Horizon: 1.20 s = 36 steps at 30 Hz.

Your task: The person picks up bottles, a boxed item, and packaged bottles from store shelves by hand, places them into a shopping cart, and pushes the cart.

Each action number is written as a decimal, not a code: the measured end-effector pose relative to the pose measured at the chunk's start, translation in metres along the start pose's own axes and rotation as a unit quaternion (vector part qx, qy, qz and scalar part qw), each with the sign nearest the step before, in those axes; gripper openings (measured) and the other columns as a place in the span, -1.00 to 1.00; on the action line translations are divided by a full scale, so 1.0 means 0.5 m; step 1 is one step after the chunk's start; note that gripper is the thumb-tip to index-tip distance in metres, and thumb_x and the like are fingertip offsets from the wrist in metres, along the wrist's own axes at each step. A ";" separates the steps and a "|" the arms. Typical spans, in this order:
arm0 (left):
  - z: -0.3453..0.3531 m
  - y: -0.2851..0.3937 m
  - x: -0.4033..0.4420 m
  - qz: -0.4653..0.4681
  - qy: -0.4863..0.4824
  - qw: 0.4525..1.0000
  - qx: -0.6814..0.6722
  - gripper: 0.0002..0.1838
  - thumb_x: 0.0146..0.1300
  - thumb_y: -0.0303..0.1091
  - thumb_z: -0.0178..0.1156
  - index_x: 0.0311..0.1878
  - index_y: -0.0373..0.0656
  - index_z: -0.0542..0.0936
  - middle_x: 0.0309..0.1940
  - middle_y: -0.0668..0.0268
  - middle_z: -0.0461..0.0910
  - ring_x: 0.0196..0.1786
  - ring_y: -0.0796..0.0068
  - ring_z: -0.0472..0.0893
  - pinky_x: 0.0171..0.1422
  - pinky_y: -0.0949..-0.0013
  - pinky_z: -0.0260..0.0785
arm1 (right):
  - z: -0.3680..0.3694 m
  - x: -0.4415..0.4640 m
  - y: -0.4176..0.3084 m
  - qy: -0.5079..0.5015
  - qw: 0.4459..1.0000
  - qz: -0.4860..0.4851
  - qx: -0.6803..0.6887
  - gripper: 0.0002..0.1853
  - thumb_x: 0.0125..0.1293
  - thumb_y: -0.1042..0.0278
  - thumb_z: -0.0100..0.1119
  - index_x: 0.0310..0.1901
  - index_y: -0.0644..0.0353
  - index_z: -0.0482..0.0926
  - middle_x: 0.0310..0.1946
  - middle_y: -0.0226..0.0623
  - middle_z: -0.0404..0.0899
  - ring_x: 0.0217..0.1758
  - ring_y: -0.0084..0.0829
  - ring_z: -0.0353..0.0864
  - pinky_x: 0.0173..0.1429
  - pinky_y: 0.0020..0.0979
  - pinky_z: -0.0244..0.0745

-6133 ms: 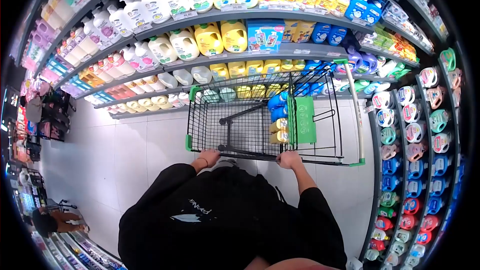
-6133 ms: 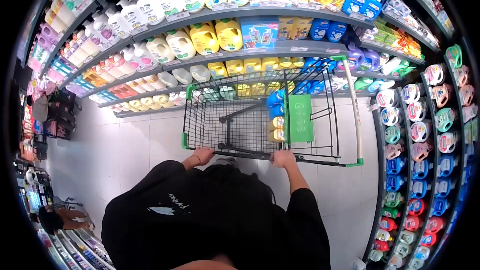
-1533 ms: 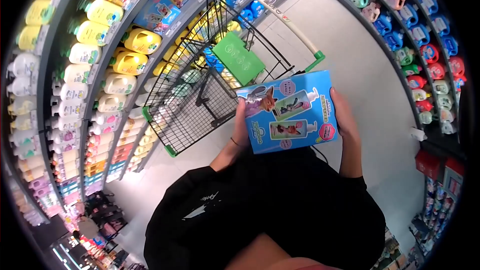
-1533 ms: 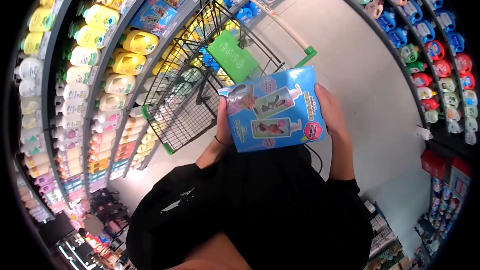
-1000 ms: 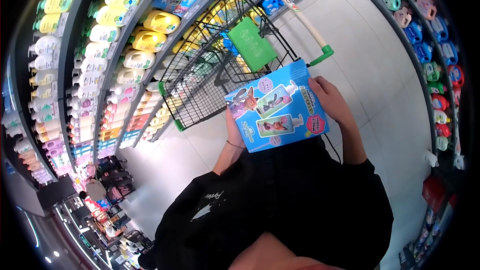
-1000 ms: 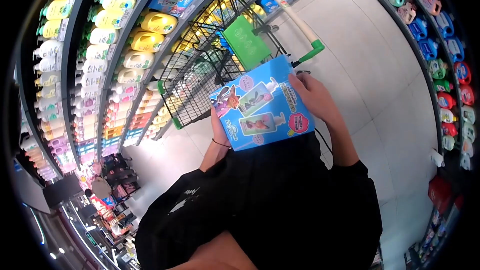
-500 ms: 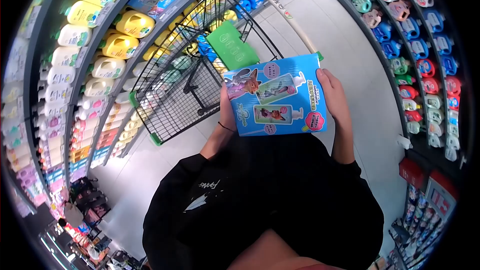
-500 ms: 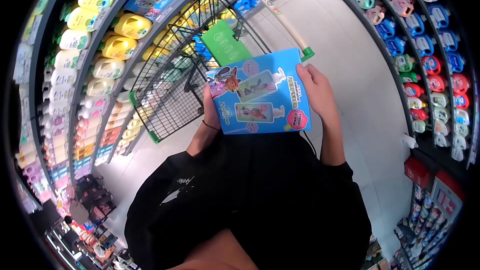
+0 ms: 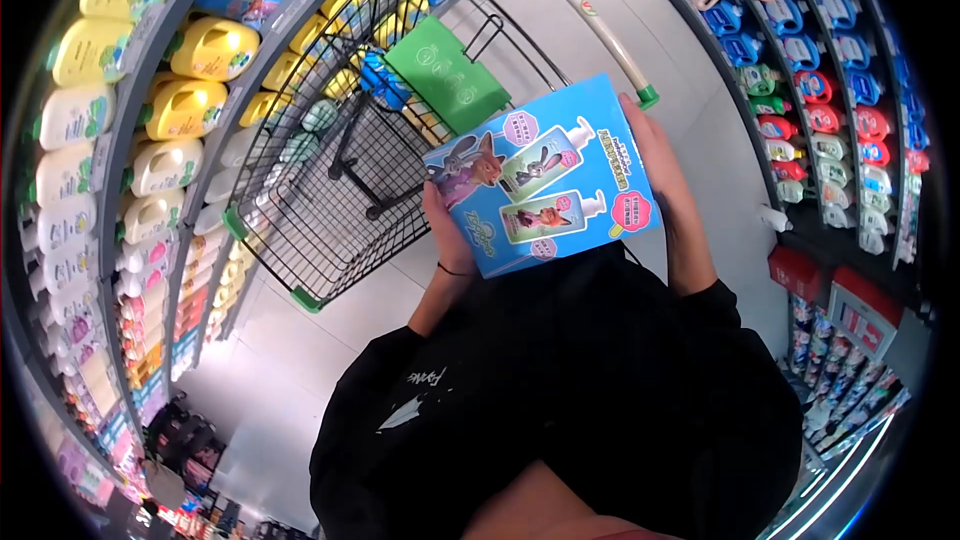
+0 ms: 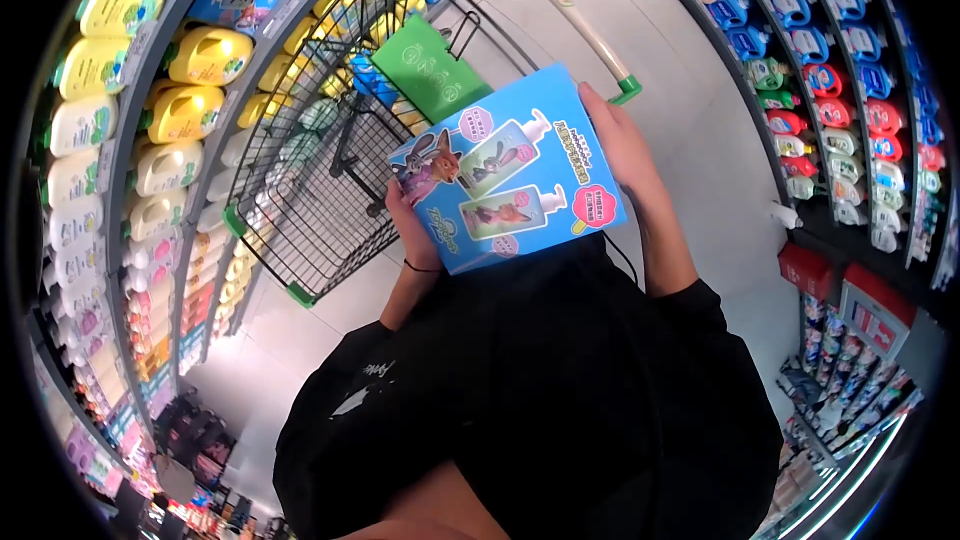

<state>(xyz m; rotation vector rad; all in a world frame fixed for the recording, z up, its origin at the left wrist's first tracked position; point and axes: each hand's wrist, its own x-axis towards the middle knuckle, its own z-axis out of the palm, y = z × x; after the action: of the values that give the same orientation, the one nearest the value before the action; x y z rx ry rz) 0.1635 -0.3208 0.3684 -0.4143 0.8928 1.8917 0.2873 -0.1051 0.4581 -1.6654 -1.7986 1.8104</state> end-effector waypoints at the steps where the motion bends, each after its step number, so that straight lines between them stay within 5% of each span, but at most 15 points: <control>1: -0.005 0.009 -0.002 0.007 -0.008 1.000 -0.016 -0.30 0.40 0.21 -0.24 0.21 -0.28 0.42 0.05 0.15 0.56 0.02 0.33 0.59 0.15 0.30 0.44 | 0.011 0.001 -0.007 -0.006 1.000 0.001 -0.007 -0.34 0.41 -0.24 -0.13 -0.15 0.34 0.61 -0.33 -0.27 0.63 -0.32 -0.56 0.55 -0.17 -0.51 0.41; 11: -0.083 0.059 -0.028 0.103 0.079 0.991 0.039 -0.31 0.46 0.21 -0.29 0.25 -0.24 0.40 0.09 0.15 0.55 0.06 0.32 0.59 0.18 0.31 0.44 | 0.105 0.090 -0.002 -0.190 0.946 -0.171 -0.197 -0.35 0.41 -0.28 -0.17 -0.30 0.30 0.52 -0.45 -0.11 0.54 -0.32 -0.28 0.56 -0.14 -0.32 0.42; 19: -0.059 0.062 -0.061 0.228 0.178 0.943 0.163 -0.38 0.48 0.14 -0.25 0.26 -0.22 0.39 0.10 0.19 0.53 0.11 0.33 0.54 0.25 0.27 0.36 | 0.090 0.103 -0.083 -0.338 0.900 -0.212 -0.178 -0.57 0.38 -0.06 0.07 -0.23 0.25 0.47 -0.58 -0.29 0.40 -0.51 -0.49 0.34 -0.38 -0.37 0.27; 24: -0.010 0.074 -0.059 0.277 0.231 0.907 0.216 -0.43 0.51 0.08 -0.28 0.23 -0.23 0.38 0.02 0.20 0.57 0.00 0.34 0.59 0.14 0.29 0.43 | 0.030 0.151 -0.091 -0.416 0.861 -0.206 -0.206 -0.58 0.34 0.12 0.14 0.08 0.25 0.45 -0.28 -0.24 0.63 -0.27 -0.53 0.53 -0.13 -0.44 0.42; 26: 0.018 0.087 -0.057 0.310 0.249 0.875 0.276 -0.45 0.52 0.06 -0.27 0.12 -0.27 0.43 -0.05 0.20 0.59 -0.08 0.37 0.61 0.09 0.33 0.44 | 0.007 0.162 -0.088 -0.439 0.859 -0.204 -0.167 -0.53 0.32 0.14 0.18 0.15 0.25 0.43 -0.21 -0.22 0.64 -0.18 -0.49 0.56 -0.02 -0.42 0.45; 29: 0.079 0.108 -0.039 0.378 0.273 0.806 0.365 -0.46 0.52 0.02 -0.25 -0.07 -0.31 0.52 -0.18 0.23 0.60 -0.16 0.48 0.57 -0.01 0.36 0.40 | -0.027 0.176 -0.065 -0.443 0.861 -0.244 -0.055 -0.55 0.28 0.15 0.25 0.10 0.23 0.48 -0.36 -0.33 0.60 -0.30 -0.57 0.51 -0.19 -0.46 0.43; 33: 0.131 0.160 -0.008 0.436 0.262 0.672 0.539 -0.56 0.46 -0.09 -0.13 -0.23 -0.34 0.49 -0.49 0.40 0.46 -0.41 0.60 0.32 -0.33 0.39 0.19 | -0.090 0.211 -0.077 -0.473 0.855 -0.213 0.011 -0.55 0.29 0.36 0.23 0.18 0.31 0.43 -0.16 -0.27 0.63 -0.10 -0.57 0.56 0.05 -0.47 0.46; 36: 0.226 0.181 0.006 0.462 0.198 0.685 0.527 -0.60 0.44 -0.10 -0.06 -0.20 -0.34 0.49 -0.48 0.40 0.45 -0.41 0.61 0.33 -0.32 0.42 0.21 | -0.133 0.241 -0.136 -0.432 0.841 -0.326 -0.014 -0.56 0.27 0.36 0.23 0.17 0.24 0.45 -0.11 -0.25 0.64 -0.10 -0.52 0.58 0.05 -0.46 0.49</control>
<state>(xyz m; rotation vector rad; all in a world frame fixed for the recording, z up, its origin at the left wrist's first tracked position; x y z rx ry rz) 0.0928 -0.2597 0.4794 0.4859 2.6393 1.6713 0.2459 0.0428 0.4571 -0.0372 -2.2493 2.2763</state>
